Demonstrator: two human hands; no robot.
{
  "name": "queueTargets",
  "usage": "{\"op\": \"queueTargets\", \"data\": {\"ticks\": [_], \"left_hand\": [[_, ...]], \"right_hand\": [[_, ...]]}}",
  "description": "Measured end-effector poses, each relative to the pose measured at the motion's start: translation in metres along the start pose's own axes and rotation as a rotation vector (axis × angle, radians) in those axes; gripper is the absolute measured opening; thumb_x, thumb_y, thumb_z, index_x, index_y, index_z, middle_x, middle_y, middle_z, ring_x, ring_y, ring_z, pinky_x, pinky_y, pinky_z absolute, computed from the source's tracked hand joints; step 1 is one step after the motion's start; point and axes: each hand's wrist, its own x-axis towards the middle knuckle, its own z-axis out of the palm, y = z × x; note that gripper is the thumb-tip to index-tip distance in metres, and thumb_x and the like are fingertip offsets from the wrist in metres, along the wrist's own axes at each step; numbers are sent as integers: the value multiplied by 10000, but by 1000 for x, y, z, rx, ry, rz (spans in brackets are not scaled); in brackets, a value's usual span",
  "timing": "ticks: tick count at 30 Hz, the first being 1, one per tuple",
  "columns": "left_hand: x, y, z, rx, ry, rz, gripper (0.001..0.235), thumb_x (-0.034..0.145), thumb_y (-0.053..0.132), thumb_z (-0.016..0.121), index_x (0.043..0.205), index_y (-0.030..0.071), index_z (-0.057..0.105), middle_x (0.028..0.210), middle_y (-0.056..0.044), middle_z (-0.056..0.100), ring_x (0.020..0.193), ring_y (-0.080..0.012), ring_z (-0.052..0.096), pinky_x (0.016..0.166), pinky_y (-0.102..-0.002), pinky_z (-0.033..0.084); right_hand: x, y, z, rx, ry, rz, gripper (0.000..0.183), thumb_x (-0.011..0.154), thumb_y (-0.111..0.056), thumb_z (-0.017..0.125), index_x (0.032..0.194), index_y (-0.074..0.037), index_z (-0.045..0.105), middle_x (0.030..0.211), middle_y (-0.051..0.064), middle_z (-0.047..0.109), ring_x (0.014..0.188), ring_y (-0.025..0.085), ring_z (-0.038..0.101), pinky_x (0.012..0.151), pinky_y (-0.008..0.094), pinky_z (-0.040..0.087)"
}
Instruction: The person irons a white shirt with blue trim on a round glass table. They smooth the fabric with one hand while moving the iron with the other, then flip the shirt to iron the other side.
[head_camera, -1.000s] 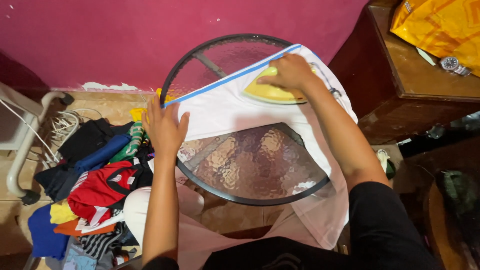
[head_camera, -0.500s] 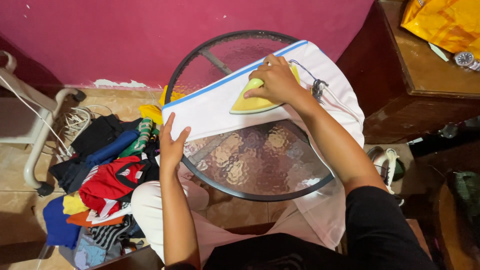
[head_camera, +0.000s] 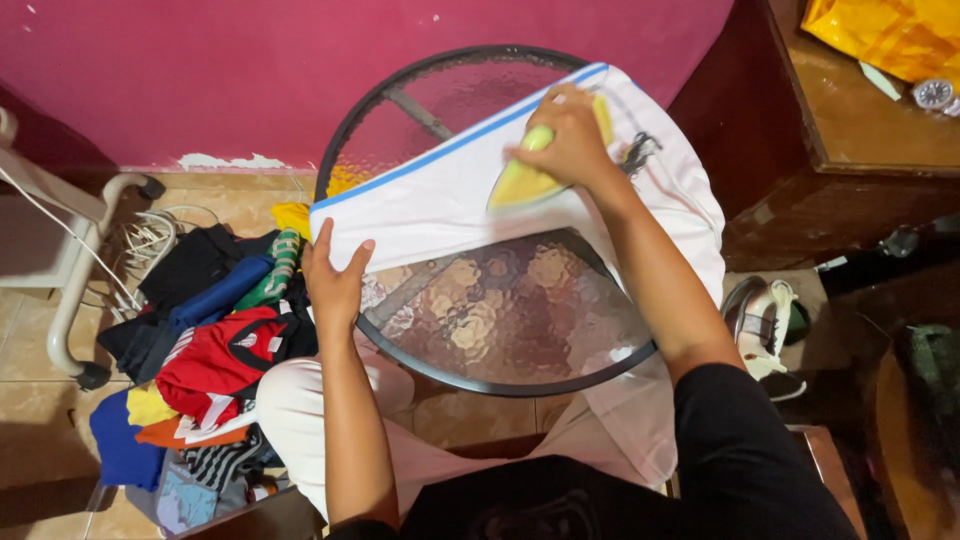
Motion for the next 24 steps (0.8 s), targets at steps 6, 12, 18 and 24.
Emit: {"op": "queueTargets", "data": {"ticks": [6, 12, 18, 24], "left_hand": [[6, -7, 3, -247, -15, 39, 762, 821, 209, 802, 1503, 90, 484, 1576, -115, 465, 1458, -192, 423, 1201, -314, 307], [2, -3, 4, -358, -20, -26, 780, 821, 130, 783, 1529, 125, 454, 1573, -74, 465, 1403, -166, 476, 1136, -282, 400], [3, -9, 6, -446, -14, -43, 725, 865, 120, 735, 1533, 155, 455, 1582, -65, 454, 1384, -174, 498, 1075, -284, 458], [-1, -21, 6, -479, -41, -108, 721, 934, 191, 678, 1580, 290, 373, 1619, 40, 399, 1290, -168, 545, 767, -320, 581]], "right_hand": [[-5, -5, -18, 260, -110, -12, 150, 699, -109, 812, 626, -169, 696, 724, -114, 661, 1061, 222, 572, 1005, 439, 346], [-15, 35, -57, 364, -305, 375, 140, 666, -103, 879, 689, -144, 747, 882, -77, 737, 1385, 240, 436, 1145, 438, 294], [-18, 21, -21, 339, -156, 168, 192, 638, -101, 835, 616, -184, 663, 822, -111, 726, 1266, 214, 513, 1093, 374, 304], [-3, -13, -17, 369, -290, -114, 161, 658, -61, 761, 608, -151, 637, 924, -106, 744, 1291, 312, 505, 1103, 465, 322]]}}
